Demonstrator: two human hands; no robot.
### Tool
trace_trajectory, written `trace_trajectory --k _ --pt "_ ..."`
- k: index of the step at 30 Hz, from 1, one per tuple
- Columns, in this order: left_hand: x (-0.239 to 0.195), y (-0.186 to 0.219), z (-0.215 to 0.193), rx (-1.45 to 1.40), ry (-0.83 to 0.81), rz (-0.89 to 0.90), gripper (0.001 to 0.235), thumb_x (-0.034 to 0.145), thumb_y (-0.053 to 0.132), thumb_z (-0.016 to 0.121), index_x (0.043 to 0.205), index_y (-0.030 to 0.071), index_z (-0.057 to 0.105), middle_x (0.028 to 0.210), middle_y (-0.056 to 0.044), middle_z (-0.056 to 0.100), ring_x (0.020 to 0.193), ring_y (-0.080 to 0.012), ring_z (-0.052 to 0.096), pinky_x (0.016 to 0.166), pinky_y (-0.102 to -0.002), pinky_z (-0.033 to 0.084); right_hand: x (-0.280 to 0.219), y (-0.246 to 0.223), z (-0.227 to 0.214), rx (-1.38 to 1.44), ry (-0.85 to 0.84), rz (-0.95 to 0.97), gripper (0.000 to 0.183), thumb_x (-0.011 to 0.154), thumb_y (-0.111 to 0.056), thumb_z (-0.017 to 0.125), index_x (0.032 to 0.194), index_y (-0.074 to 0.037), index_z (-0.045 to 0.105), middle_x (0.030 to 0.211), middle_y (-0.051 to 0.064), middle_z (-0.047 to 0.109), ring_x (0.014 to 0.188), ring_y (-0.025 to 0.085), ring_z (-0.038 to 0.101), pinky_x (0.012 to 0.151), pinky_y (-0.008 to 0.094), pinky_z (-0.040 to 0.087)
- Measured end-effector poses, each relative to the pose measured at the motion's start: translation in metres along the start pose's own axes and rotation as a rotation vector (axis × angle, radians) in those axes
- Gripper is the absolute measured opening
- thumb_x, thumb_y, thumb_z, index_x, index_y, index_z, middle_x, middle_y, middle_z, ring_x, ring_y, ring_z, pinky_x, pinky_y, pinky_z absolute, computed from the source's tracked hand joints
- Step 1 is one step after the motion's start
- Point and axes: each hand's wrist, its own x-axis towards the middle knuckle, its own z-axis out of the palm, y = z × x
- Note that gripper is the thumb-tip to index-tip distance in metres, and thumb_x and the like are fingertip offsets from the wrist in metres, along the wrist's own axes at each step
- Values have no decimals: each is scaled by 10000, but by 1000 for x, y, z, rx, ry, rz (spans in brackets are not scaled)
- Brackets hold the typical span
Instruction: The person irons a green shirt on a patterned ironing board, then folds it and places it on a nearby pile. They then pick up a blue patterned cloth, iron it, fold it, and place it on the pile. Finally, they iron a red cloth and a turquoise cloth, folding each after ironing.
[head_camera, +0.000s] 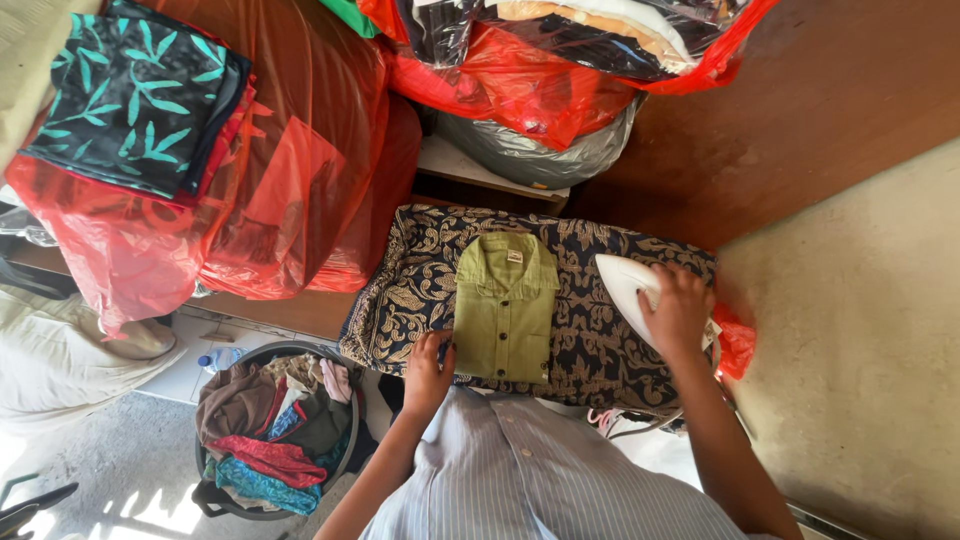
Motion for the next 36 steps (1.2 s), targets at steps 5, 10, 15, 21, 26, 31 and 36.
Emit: trace_trajectory --k 5,10,15,21,26,31,36 --pt "7 10 10 180 -133 -64 437 863 179 710 1276 115 583 1173 -137 622 1118 -362 578 951 -481 469 11 25 24 335 -461 184 531 880 -471 770 1266 -112 704 1059 154 771 855 287 738 767 440 588" --pt "0 1 21 97 -107 -140 420 862 158 706 1256 104 569 1086 -137 641 1064 -348 596 903 -470 484 24 -43 11 466 -483 17 480 939 -381 715 1357 -155 653 1132 133 760 626 185 732 487 309 584" --pt "3 -34 39 -33 -119 -244 310 894 133 715 1169 71 587 860 -111 665 878 -309 635 808 -444 514 68 -151 2 645 -515 -161 403 945 -308 644 1314 -149 672 1060 156 737 582 168 685 390 282 547" --pt "-1 -52 48 -105 -83 -183 273 883 118 755 1102 50 605 781 -107 650 755 -279 632 706 -411 522 107 -202 22 287 -558 -273 427 1019 -439 646 1186 -46 670 1021 171 735 543 173 682 376 307 513" --pt "-4 -48 45 -197 -63 -182 284 866 92 744 1109 51 602 801 -96 647 744 -258 642 698 -394 538 86 -186 21 510 -593 -329 440 955 -433 678 1273 -130 660 924 140 758 564 200 696 463 361 564" --pt "-8 -51 45 -175 -68 -154 295 866 73 741 1119 47 592 791 -107 647 745 -268 638 701 -399 531 30 -192 -11 401 -502 -457 559 881 -449 705 1358 -170 621 897 154 758 570 241 705 470 390 580" --pt "-1 -64 54 -216 -129 -251 245 916 107 685 1133 53 584 836 -137 670 763 -283 662 707 -413 547 29 -192 -14 331 -872 -365 491 1021 -383 611 1466 -196 525 978 145 735 609 228 741 484 368 597"
